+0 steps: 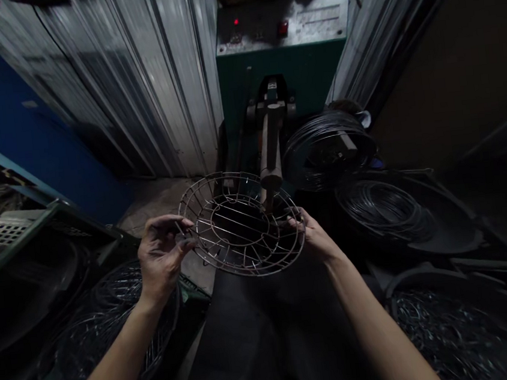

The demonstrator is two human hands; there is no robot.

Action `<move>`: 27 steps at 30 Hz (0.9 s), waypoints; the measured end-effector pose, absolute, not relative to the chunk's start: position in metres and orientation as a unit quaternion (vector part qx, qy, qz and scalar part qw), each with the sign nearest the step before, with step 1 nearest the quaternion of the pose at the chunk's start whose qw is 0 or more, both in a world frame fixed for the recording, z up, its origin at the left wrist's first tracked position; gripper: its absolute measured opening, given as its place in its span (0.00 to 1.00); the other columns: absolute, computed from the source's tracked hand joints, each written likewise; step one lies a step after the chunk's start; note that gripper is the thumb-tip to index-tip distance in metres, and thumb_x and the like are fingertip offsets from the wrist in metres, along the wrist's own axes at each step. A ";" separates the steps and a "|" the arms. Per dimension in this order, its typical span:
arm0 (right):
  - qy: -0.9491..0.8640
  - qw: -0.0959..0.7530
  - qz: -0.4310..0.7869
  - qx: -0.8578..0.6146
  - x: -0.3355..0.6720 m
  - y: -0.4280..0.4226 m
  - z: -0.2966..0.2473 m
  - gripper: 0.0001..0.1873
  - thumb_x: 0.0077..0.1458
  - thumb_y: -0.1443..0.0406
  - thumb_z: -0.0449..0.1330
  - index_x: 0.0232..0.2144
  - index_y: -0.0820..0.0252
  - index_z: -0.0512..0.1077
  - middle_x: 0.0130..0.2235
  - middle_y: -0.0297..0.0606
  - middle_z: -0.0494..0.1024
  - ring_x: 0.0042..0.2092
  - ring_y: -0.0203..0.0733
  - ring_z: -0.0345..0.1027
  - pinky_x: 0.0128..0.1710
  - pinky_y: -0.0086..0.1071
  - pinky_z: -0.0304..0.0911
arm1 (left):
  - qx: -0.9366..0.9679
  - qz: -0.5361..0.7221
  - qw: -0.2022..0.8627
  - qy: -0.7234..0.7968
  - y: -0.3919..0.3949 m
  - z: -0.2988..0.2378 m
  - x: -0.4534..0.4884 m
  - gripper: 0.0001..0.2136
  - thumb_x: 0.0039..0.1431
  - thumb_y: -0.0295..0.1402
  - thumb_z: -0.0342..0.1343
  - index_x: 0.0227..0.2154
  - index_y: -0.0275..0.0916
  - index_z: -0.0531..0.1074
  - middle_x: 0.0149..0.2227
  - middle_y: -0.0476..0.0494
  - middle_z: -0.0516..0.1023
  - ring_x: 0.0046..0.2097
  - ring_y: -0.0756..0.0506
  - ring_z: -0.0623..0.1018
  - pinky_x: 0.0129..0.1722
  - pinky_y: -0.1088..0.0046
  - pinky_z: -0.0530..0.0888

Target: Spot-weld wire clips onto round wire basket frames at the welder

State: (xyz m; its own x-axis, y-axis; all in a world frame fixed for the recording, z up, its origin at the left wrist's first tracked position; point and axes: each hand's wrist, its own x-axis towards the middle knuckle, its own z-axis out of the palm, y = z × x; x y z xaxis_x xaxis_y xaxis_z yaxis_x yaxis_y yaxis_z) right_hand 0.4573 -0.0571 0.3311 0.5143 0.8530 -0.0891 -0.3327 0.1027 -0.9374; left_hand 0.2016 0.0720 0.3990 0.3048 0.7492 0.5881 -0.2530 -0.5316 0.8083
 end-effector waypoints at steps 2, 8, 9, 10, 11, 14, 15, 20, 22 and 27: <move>-0.244 0.702 0.420 -0.520 0.457 -0.056 0.326 0.23 0.41 0.51 0.66 0.36 0.54 0.65 0.27 0.30 0.76 0.31 0.39 0.72 0.34 0.32 0.65 | 0.677 0.557 0.446 0.178 0.069 0.399 0.201 0.18 0.40 0.34 0.70 0.35 0.41 0.71 0.33 0.48 0.76 0.35 0.50 0.76 0.35 0.77 0.74; -0.249 0.698 0.373 -0.559 0.460 -0.052 0.330 0.21 0.42 0.48 0.65 0.32 0.53 0.66 0.24 0.28 0.73 0.26 0.37 0.67 0.28 0.30 0.61 | 0.689 0.540 0.437 0.208 0.065 0.408 0.201 0.17 0.41 0.34 0.69 0.34 0.40 0.70 0.31 0.48 0.76 0.33 0.50 0.76 0.32 0.77 0.74; -0.252 0.697 0.361 -0.567 0.461 -0.051 0.333 0.21 0.41 0.48 0.65 0.30 0.54 0.66 0.23 0.28 0.72 0.25 0.36 0.66 0.27 0.29 0.61 | 0.690 0.538 0.434 0.217 0.067 0.413 0.204 0.16 0.42 0.34 0.68 0.34 0.40 0.70 0.31 0.49 0.75 0.33 0.50 0.75 0.32 0.77 0.74; -0.258 0.695 0.349 -0.573 0.462 -0.050 0.336 0.20 0.41 0.49 0.65 0.29 0.54 0.66 0.23 0.27 0.71 0.25 0.35 0.65 0.27 0.29 0.60 | 0.692 0.535 0.430 0.223 0.068 0.419 0.207 0.15 0.43 0.34 0.68 0.34 0.40 0.70 0.31 0.49 0.75 0.33 0.51 0.75 0.31 0.78 0.74; -0.265 0.693 0.338 -0.579 0.462 -0.050 0.338 0.20 0.41 0.49 0.66 0.28 0.55 0.66 0.23 0.28 0.70 0.26 0.35 0.64 0.27 0.29 0.60 | 0.697 0.531 0.426 0.226 0.070 0.426 0.211 0.15 0.43 0.34 0.68 0.34 0.40 0.71 0.31 0.49 0.75 0.33 0.51 0.75 0.31 0.78 0.73; -0.283 0.687 0.316 -0.589 0.463 -0.048 0.338 0.17 0.42 0.51 0.65 0.27 0.55 0.67 0.25 0.29 0.70 0.28 0.35 0.64 0.29 0.29 0.61 | 0.724 0.507 0.414 0.218 0.072 0.449 0.225 0.16 0.42 0.35 0.68 0.33 0.40 0.71 0.30 0.50 0.74 0.32 0.50 0.75 0.31 0.76 0.74; -0.284 0.689 0.313 -0.589 0.462 -0.048 0.336 0.16 0.43 0.52 0.64 0.27 0.55 0.68 0.26 0.30 0.70 0.29 0.36 0.64 0.29 0.30 0.61 | 0.734 0.500 0.408 0.211 0.072 0.457 0.229 0.16 0.41 0.36 0.69 0.33 0.40 0.72 0.30 0.50 0.74 0.31 0.50 0.75 0.30 0.75 0.74; -0.256 0.709 0.311 -0.580 0.458 -0.046 0.317 0.15 0.46 0.51 0.61 0.27 0.54 0.67 0.28 0.31 0.70 0.31 0.37 0.65 0.34 0.33 0.62 | 0.773 0.479 0.375 0.182 0.060 0.476 0.240 0.17 0.39 0.34 0.70 0.33 0.42 0.72 0.30 0.49 0.74 0.32 0.47 0.75 0.31 0.70 0.75; -0.244 0.717 0.309 -0.576 0.458 -0.045 0.312 0.16 0.44 0.51 0.62 0.26 0.55 0.67 0.27 0.30 0.69 0.31 0.36 0.64 0.34 0.32 0.62 | 0.775 0.478 0.373 0.178 0.055 0.473 0.238 0.17 0.39 0.33 0.70 0.34 0.43 0.73 0.31 0.49 0.74 0.33 0.46 0.75 0.32 0.69 0.75; -0.237 0.722 0.322 -0.565 0.463 -0.042 0.314 0.16 0.41 0.52 0.65 0.26 0.56 0.67 0.26 0.29 0.68 0.30 0.36 0.64 0.33 0.31 0.61 | 0.759 0.487 0.383 0.199 0.047 0.457 0.226 0.16 0.41 0.31 0.69 0.35 0.43 0.72 0.32 0.49 0.74 0.32 0.48 0.74 0.29 0.72 0.75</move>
